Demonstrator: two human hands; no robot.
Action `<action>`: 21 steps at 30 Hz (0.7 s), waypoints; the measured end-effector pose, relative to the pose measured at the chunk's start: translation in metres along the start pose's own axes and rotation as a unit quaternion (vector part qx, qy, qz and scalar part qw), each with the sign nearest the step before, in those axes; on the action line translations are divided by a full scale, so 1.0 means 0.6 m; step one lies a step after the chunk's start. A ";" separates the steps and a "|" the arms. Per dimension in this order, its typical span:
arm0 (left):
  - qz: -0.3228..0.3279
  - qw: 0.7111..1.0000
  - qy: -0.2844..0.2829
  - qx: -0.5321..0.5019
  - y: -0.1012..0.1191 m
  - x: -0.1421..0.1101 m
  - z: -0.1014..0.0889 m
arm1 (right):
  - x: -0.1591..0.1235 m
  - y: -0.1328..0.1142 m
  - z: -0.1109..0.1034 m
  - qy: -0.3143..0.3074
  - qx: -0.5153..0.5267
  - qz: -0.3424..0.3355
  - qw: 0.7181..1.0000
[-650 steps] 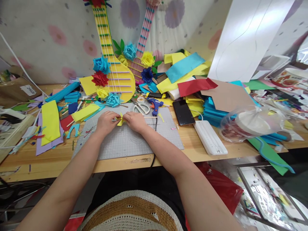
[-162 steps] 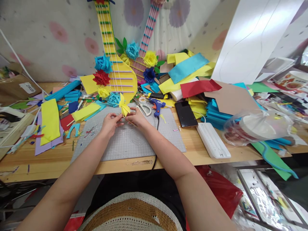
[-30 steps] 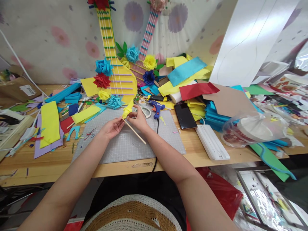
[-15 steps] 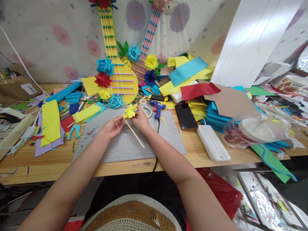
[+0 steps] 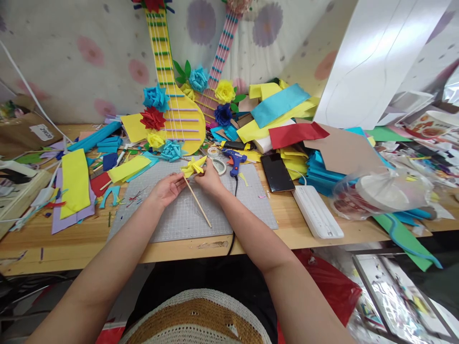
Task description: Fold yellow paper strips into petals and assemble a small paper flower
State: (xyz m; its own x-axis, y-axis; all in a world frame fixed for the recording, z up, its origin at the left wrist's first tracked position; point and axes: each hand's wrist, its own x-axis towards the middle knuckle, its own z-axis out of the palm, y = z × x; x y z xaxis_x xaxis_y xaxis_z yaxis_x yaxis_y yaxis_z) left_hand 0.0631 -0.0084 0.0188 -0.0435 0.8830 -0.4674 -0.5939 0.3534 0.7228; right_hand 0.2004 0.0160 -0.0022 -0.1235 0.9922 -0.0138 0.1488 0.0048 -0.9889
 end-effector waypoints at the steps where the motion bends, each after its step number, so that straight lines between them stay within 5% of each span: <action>1: 0.007 1.000 -0.001 -0.001 -0.001 0.000 0.000 | -0.002 -0.005 -0.001 -0.018 0.029 0.023 0.999; 7: 0.038 0.999 0.019 -0.029 -0.002 0.008 -0.006 | -0.018 -0.039 -0.021 -0.097 0.075 0.160 0.980; 11: 0.050 0.997 0.036 -0.048 -0.001 0.012 -0.010 | -0.031 -0.049 -0.023 -0.241 0.020 0.122 0.963; 21: 0.054 0.996 0.028 -0.066 -0.003 0.017 -0.013 | -0.030 -0.030 0.000 -0.199 -0.065 0.041 0.977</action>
State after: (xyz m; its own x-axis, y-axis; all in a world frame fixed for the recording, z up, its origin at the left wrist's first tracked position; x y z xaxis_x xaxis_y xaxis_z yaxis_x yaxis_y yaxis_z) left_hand 0.0576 -0.0024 0.0087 -0.1556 0.8938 -0.4207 -0.6841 0.2097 0.6986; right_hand 0.2000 -0.0018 0.0161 -0.4737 0.8633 -0.1740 0.2935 -0.0315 -0.9554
